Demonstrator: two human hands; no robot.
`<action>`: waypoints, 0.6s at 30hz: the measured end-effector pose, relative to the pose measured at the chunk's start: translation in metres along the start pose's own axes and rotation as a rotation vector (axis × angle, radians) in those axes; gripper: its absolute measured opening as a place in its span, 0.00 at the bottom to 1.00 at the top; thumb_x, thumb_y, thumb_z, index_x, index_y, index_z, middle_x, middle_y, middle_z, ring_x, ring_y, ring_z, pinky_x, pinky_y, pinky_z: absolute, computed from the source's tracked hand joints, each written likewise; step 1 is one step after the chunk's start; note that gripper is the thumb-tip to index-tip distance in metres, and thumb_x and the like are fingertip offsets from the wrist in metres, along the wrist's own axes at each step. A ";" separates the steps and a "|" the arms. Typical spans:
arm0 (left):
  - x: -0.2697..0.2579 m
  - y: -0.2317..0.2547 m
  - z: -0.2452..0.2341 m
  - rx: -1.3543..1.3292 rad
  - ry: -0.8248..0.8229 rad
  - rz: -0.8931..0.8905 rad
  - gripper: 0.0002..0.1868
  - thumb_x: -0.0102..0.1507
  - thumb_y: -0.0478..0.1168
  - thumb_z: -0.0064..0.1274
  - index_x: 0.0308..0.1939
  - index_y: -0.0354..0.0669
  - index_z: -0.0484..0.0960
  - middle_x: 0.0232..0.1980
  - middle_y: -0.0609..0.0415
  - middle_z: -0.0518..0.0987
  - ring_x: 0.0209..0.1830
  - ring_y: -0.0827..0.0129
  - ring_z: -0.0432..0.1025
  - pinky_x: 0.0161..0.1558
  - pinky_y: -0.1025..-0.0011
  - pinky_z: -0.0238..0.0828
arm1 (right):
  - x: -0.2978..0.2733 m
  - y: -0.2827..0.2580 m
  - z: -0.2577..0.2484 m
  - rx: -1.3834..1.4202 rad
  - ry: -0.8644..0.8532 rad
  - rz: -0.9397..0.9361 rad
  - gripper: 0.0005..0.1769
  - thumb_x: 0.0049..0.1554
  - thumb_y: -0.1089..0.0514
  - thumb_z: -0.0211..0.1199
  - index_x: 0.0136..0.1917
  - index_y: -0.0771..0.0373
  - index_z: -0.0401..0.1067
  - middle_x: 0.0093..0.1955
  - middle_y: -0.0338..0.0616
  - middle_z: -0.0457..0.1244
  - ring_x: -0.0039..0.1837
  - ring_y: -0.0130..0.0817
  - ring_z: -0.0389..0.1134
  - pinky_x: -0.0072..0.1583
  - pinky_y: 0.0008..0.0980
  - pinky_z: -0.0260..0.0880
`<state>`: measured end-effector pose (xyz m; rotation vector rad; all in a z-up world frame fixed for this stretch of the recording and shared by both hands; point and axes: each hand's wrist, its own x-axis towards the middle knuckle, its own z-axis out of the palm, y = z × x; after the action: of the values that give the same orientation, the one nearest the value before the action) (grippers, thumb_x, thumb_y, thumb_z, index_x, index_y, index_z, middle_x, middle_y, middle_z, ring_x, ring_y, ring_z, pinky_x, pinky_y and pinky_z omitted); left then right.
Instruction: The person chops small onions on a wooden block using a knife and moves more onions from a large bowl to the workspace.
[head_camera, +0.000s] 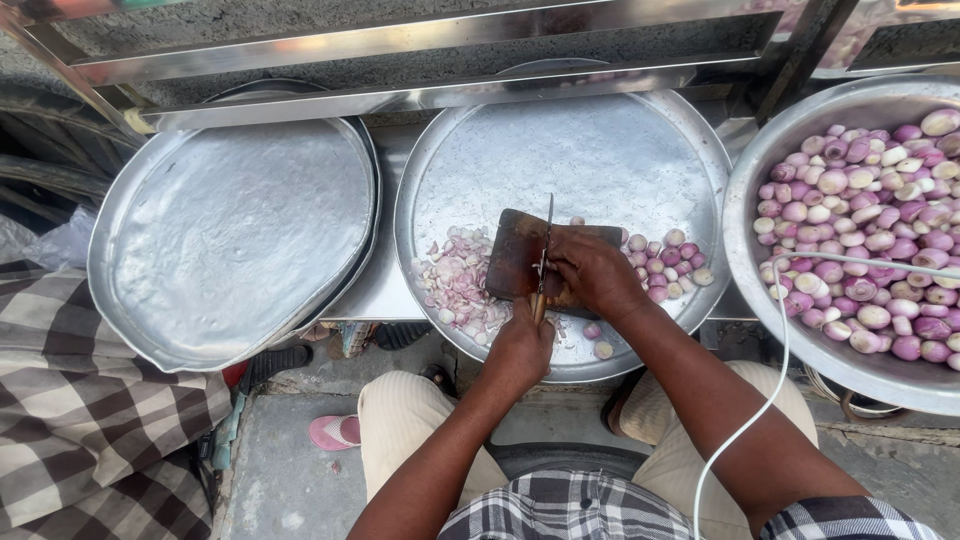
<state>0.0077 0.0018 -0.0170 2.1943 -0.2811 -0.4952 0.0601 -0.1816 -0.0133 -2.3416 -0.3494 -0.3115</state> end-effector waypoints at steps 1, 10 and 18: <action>-0.001 0.002 -0.001 0.067 0.034 0.081 0.24 0.71 0.42 0.46 0.60 0.23 0.59 0.32 0.30 0.80 0.25 0.52 0.77 0.29 0.58 0.75 | 0.000 0.001 0.000 0.011 0.006 -0.005 0.08 0.54 0.63 0.68 0.49 0.63 0.77 0.53 0.45 0.71 0.54 0.44 0.74 0.56 0.40 0.75; -0.002 0.025 -0.029 -0.144 -0.375 -0.313 0.28 0.71 0.40 0.37 0.65 0.23 0.45 0.33 0.32 0.78 0.22 0.56 0.78 0.21 0.62 0.76 | -0.003 0.011 0.008 -0.011 0.053 -0.018 0.09 0.51 0.65 0.71 0.48 0.61 0.80 0.50 0.47 0.72 0.53 0.45 0.74 0.54 0.41 0.74; -0.004 0.008 -0.019 -0.257 -0.366 -0.262 0.26 0.71 0.40 0.39 0.62 0.21 0.50 0.27 0.38 0.77 0.18 0.56 0.77 0.18 0.62 0.74 | -0.004 0.011 0.007 0.040 0.003 0.168 0.07 0.53 0.64 0.71 0.47 0.60 0.81 0.47 0.47 0.71 0.49 0.44 0.75 0.51 0.40 0.75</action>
<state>0.0123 0.0112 0.0007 1.8894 -0.1138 -1.0251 0.0610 -0.1846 -0.0266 -2.3127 -0.1547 -0.2248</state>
